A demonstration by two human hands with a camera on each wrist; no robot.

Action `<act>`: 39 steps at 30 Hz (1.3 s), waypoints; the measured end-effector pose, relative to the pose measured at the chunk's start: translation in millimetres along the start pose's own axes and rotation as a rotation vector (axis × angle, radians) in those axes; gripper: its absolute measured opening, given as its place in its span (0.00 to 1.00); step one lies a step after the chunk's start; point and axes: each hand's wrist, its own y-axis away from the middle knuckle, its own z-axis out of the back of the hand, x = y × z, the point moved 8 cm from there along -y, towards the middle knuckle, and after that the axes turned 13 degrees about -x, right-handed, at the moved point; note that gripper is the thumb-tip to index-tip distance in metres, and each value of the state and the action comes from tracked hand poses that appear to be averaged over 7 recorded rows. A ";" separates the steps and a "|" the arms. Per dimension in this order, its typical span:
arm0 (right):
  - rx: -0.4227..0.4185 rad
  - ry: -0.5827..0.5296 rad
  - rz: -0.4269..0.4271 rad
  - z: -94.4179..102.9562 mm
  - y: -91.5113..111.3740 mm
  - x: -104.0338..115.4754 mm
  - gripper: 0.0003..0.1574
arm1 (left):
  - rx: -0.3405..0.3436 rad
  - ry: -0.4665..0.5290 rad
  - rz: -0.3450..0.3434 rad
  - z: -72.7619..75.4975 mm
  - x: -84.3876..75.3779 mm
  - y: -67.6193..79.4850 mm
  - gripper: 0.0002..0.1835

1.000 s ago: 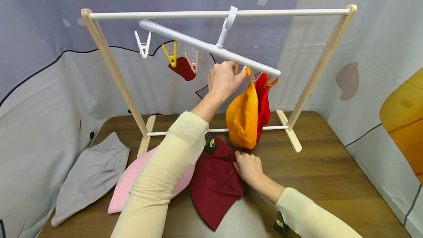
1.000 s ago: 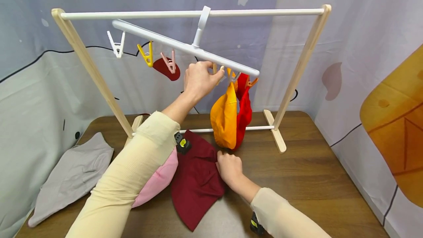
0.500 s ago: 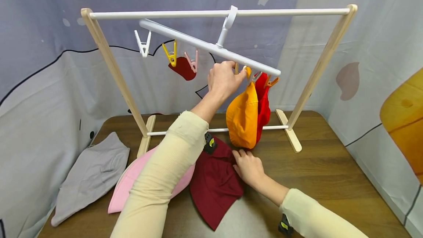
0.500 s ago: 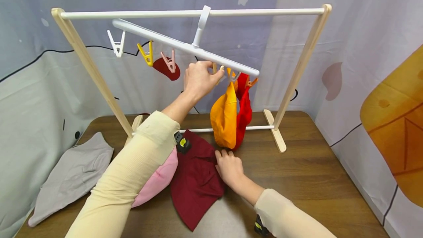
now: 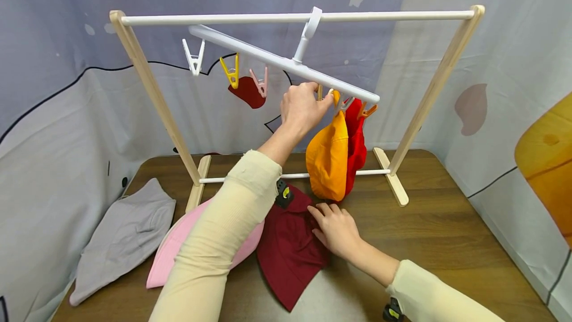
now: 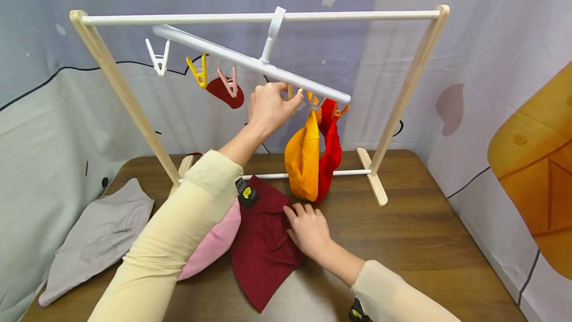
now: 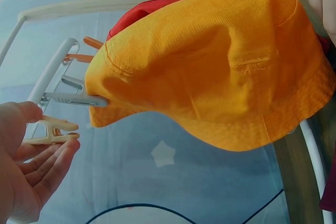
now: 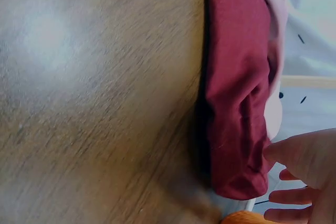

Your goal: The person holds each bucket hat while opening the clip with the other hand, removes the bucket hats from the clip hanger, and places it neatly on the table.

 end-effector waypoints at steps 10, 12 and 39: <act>-0.134 -0.068 0.011 24.1 -12.2 5.8 0.28 | 0.013 -0.008 0.001 -1.0 -0.1 0.1 0.22; -0.164 -0.087 0.012 29.3 -15.6 4.4 0.28 | 0.009 -0.007 -0.002 -0.8 -0.5 -0.1 0.22; -0.563 -0.261 -0.183 84.4 -46.2 -29.9 0.31 | 0.002 -0.027 -0.021 -0.4 -1.0 0.1 0.22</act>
